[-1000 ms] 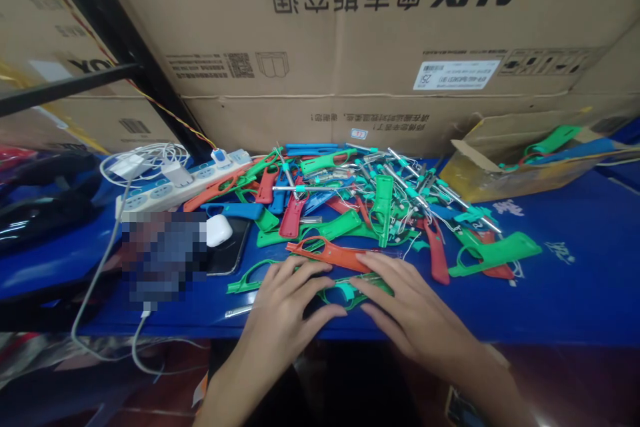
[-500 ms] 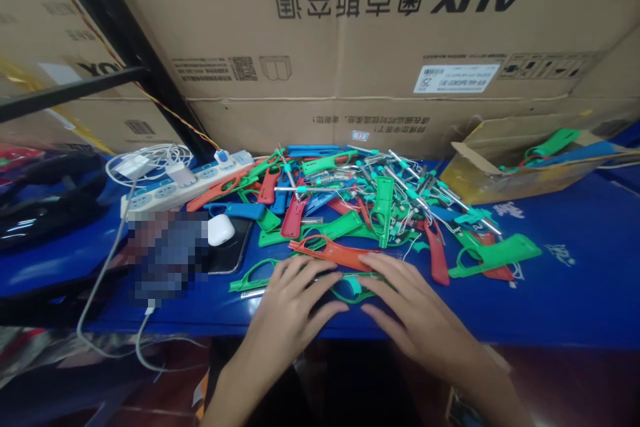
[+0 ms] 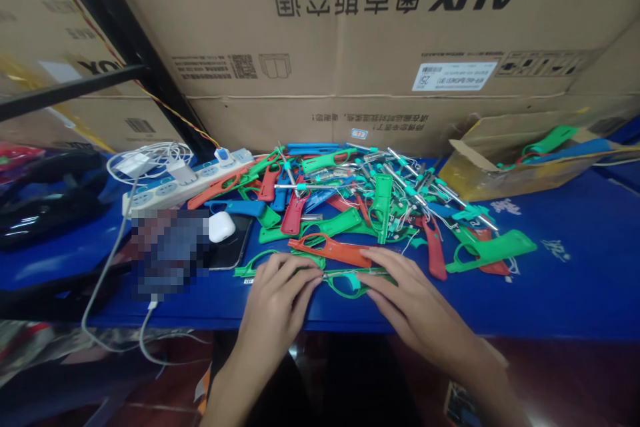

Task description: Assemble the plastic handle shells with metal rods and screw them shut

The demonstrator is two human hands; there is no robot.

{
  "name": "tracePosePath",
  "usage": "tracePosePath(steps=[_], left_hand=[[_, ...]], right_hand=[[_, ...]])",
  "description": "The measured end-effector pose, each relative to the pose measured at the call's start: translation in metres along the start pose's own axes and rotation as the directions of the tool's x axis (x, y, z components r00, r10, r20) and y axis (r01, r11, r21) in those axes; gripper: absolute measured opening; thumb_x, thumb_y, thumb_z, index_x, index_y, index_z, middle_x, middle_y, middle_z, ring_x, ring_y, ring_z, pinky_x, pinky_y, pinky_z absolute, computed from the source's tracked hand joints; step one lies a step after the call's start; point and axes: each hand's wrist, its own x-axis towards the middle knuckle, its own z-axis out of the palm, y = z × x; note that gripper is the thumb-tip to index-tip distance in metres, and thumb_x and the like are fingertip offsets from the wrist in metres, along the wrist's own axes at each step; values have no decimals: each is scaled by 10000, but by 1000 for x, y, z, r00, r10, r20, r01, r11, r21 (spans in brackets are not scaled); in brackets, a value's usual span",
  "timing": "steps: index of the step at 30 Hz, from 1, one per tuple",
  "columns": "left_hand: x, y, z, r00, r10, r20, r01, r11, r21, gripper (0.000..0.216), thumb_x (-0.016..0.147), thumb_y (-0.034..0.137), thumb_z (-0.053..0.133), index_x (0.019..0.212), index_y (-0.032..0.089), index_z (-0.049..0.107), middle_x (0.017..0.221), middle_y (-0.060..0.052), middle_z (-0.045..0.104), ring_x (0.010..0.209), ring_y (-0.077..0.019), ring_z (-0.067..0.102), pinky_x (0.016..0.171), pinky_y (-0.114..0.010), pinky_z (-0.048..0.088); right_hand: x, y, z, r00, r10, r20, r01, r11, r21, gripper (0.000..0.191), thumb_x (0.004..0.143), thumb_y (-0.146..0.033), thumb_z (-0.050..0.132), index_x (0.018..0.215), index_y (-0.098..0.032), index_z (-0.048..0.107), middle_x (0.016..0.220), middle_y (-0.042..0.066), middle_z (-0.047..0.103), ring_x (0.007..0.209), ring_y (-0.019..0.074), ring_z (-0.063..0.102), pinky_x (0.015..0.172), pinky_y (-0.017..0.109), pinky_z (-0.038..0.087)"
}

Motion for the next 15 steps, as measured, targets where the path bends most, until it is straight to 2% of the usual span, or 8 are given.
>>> tracePosePath(steps=[6, 9, 12, 15], left_hand=[[1, -3, -2, 999, -16, 27, 17, 1000, -26, 120, 982, 177, 645, 1033, 256, 720, 1080, -27, 734, 1036, -231, 583, 876, -413, 441], [-1, -3, -2, 999, -16, 45, 18, 999, -49, 124, 979, 179, 649, 1036, 266, 716, 1121, -26, 725, 1078, -235, 572, 907, -422, 442], [-1, -1, -3, 998, -16, 59, 20, 998, -53, 120, 984, 179, 637, 1023, 263, 713, 1139, -31, 723, 1102, -241, 569, 924, -432, 439], [-1, 3, -4, 998, -21, 59, 24, 999, -42, 112, 987, 185, 630, 1015, 258, 710, 1142, -32, 723, 1116, -247, 563, 939, -443, 431]], right_hand=[[-3, 2, 1, 1000, -10, 3, 10, 1000, 2, 283, 1053, -250, 515, 1305, -294, 636, 1568, 49, 461, 1469, 277, 398, 1166, 576, 440], [-4, 3, 0, 998, 38, -41, -37, 999, 34, 384, 1048, -312, 540, 1431, -331, 529, 1576, 40, 457, 1465, 272, 411, 1168, 570, 437], [-3, 4, 0, 965, 148, -215, -128, 986, 107, 493, 1062, -291, 498, 1542, -311, 386, 1552, 70, 484, 1448, 251, 438, 1174, 528, 433], [-1, 6, 0, 880, 228, -416, -184, 972, 145, 452, 1064, -232, 455, 1514, -265, 428, 1489, 99, 535, 1405, 244, 483, 1152, 489, 446]])
